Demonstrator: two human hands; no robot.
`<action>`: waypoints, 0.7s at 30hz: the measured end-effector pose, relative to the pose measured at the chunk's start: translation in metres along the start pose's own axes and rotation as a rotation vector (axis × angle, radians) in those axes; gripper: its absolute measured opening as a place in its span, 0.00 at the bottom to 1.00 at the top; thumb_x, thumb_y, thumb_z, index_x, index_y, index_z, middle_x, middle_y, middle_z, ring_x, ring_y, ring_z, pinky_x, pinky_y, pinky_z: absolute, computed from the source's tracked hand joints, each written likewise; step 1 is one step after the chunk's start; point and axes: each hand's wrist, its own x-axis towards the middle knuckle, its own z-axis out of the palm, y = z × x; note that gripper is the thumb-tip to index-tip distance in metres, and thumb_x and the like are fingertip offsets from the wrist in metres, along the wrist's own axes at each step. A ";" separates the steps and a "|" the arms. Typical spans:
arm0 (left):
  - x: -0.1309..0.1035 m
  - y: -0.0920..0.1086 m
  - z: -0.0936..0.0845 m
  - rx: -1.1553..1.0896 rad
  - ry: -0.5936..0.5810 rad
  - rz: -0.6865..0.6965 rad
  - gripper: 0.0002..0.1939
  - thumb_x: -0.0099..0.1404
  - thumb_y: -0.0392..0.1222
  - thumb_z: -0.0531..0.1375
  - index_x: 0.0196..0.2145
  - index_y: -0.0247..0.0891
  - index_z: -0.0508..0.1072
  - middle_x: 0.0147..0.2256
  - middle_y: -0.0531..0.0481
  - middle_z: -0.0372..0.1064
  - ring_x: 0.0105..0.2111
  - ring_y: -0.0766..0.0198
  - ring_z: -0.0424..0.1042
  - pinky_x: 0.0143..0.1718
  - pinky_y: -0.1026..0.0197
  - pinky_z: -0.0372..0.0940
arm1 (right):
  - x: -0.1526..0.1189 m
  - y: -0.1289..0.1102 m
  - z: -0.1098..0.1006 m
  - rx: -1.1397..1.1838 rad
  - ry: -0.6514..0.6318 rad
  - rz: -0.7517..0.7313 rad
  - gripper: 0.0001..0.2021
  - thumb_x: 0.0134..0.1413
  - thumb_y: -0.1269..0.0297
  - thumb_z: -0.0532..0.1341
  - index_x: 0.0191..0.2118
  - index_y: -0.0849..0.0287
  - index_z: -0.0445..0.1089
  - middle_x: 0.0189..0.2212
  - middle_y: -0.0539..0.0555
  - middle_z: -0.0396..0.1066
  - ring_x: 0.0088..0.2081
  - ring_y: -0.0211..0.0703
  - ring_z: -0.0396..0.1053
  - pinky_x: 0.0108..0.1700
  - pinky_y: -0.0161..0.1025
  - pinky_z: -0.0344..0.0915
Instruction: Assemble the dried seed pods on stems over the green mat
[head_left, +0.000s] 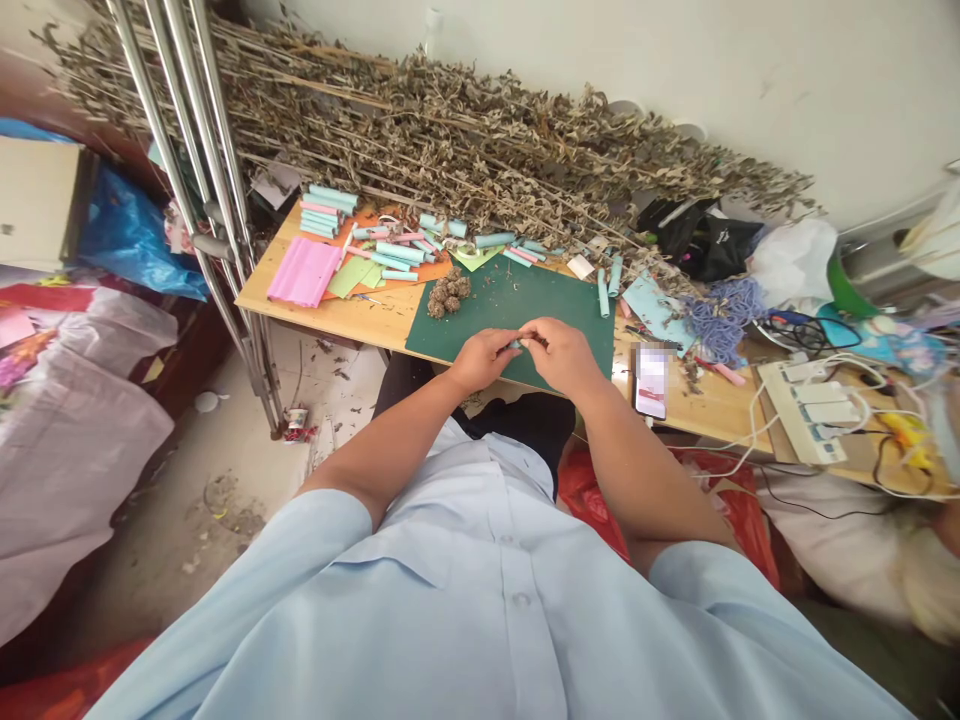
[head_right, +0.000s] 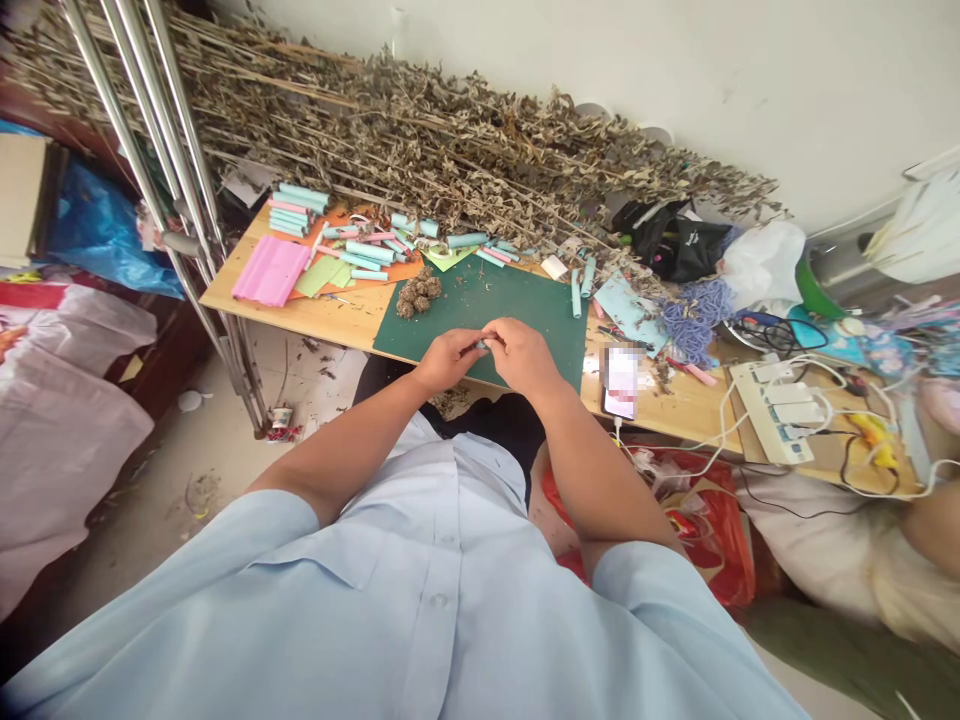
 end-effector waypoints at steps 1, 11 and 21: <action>0.000 0.000 0.000 -0.003 0.002 -0.001 0.17 0.76 0.46 0.60 0.57 0.39 0.78 0.49 0.41 0.80 0.50 0.54 0.77 0.55 0.53 0.70 | -0.001 0.001 0.001 0.002 0.008 0.013 0.08 0.63 0.68 0.60 0.45 0.53 0.74 0.39 0.55 0.78 0.41 0.51 0.75 0.47 0.46 0.70; 0.001 0.006 -0.005 0.003 -0.023 -0.026 0.14 0.75 0.41 0.59 0.53 0.37 0.79 0.45 0.41 0.80 0.46 0.56 0.77 0.53 0.54 0.71 | 0.008 -0.012 0.004 -0.291 -0.070 -0.071 0.14 0.64 0.69 0.55 0.52 0.57 0.72 0.38 0.61 0.81 0.39 0.57 0.76 0.40 0.45 0.68; 0.001 0.006 -0.002 0.048 -0.017 -0.066 0.13 0.74 0.42 0.62 0.53 0.37 0.79 0.45 0.42 0.80 0.47 0.56 0.77 0.54 0.54 0.70 | -0.011 0.001 -0.006 -0.066 0.039 -0.033 0.10 0.64 0.67 0.58 0.43 0.52 0.78 0.46 0.57 0.81 0.48 0.53 0.78 0.51 0.49 0.73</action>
